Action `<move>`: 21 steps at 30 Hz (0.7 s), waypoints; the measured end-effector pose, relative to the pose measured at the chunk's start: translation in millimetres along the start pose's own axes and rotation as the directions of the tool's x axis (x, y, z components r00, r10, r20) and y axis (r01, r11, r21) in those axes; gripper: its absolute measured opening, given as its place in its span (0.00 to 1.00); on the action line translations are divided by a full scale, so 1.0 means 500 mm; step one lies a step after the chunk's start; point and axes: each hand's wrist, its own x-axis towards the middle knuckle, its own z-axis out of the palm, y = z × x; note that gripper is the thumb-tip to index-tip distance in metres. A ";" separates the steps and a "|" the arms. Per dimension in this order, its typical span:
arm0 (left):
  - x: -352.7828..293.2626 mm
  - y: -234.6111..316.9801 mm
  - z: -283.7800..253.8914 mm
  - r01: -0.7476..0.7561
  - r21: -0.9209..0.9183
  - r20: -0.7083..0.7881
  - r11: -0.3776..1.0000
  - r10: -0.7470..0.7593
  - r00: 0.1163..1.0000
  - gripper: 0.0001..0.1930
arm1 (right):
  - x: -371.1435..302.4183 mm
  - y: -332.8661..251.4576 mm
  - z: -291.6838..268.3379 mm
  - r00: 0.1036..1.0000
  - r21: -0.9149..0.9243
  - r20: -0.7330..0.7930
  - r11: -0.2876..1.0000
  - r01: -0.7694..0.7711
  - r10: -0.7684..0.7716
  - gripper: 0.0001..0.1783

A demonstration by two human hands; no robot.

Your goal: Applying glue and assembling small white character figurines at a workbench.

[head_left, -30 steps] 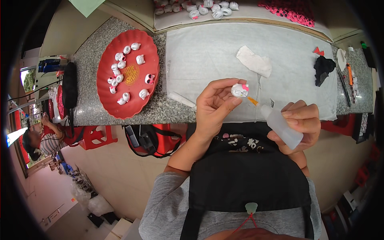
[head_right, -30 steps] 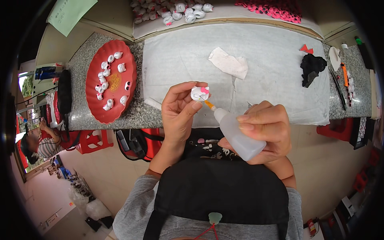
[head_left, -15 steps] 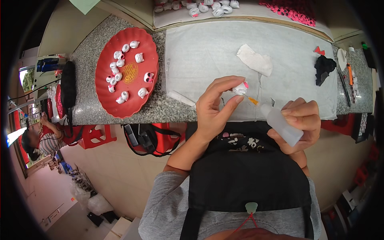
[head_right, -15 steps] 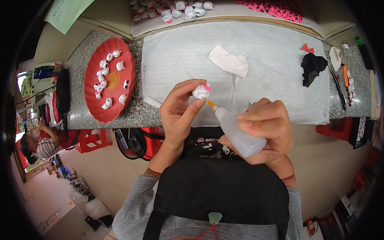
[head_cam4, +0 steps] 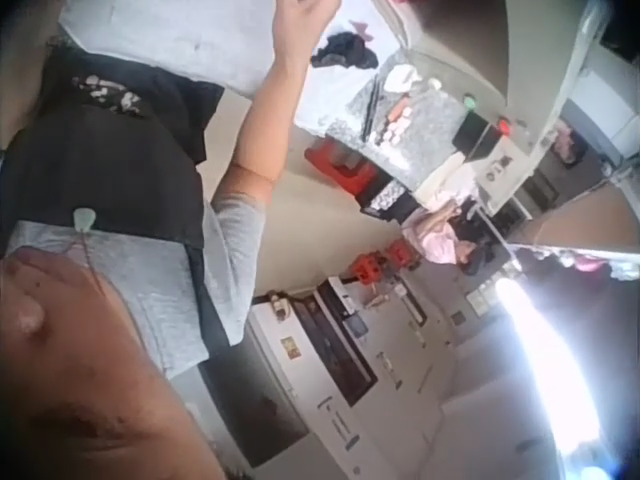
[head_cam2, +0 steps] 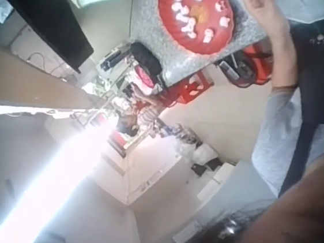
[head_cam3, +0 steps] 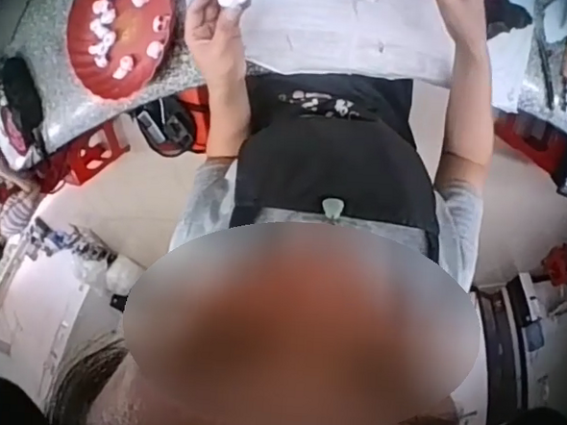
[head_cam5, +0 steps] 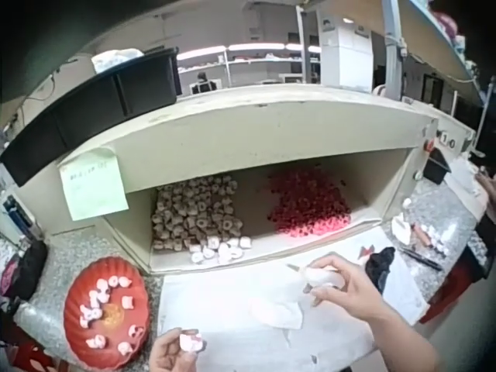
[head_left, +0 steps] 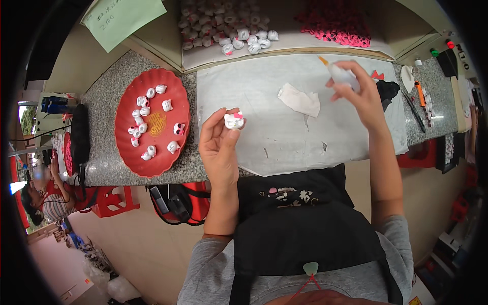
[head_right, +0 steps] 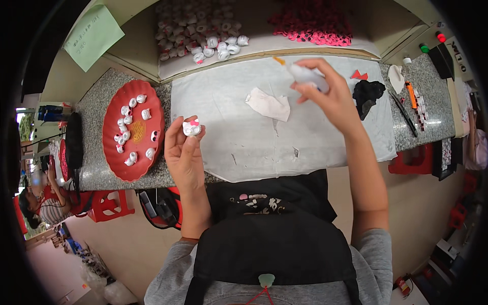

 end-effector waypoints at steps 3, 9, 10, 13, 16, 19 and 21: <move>-0.009 0.008 0.011 0.013 -0.003 -0.008 1.000 -0.013 1.000 0.18 | 0.112 0.036 -0.021 1.000 -0.214 -0.005 0.977 -0.014 0.013 0.12; -0.019 0.009 0.016 0.037 -0.002 0.055 0.999 -0.037 0.998 0.18 | 0.244 0.097 -0.020 0.988 -0.933 0.000 0.355 0.054 -0.151 0.14; -0.020 0.010 0.013 0.037 -0.006 0.057 0.999 -0.037 0.998 0.18 | 0.246 0.100 -0.019 0.989 -0.945 0.021 0.319 0.068 -0.149 0.14; -0.019 0.009 0.002 0.021 0.050 0.080 0.999 -0.025 0.997 0.18 | 0.230 0.093 -0.021 0.969 -0.935 0.016 0.339 0.102 -0.249 0.13; -0.019 0.006 -0.003 0.047 0.037 0.070 0.998 -0.050 0.996 0.18 | 0.168 0.041 0.004 0.986 -0.684 -0.052 0.725 0.080 -0.158 0.11; -0.017 -0.001 0.014 0.145 -0.047 0.071 0.988 -0.141 0.987 0.19 | 0.070 0.003 0.035 0.998 -0.033 0.030 0.998 -0.045 0.046 0.07; -0.016 -0.012 0.017 0.158 -0.032 0.077 0.987 -0.155 0.985 0.19 | 0.018 0.008 0.052 0.992 0.028 0.046 0.993 -0.115 0.114 0.06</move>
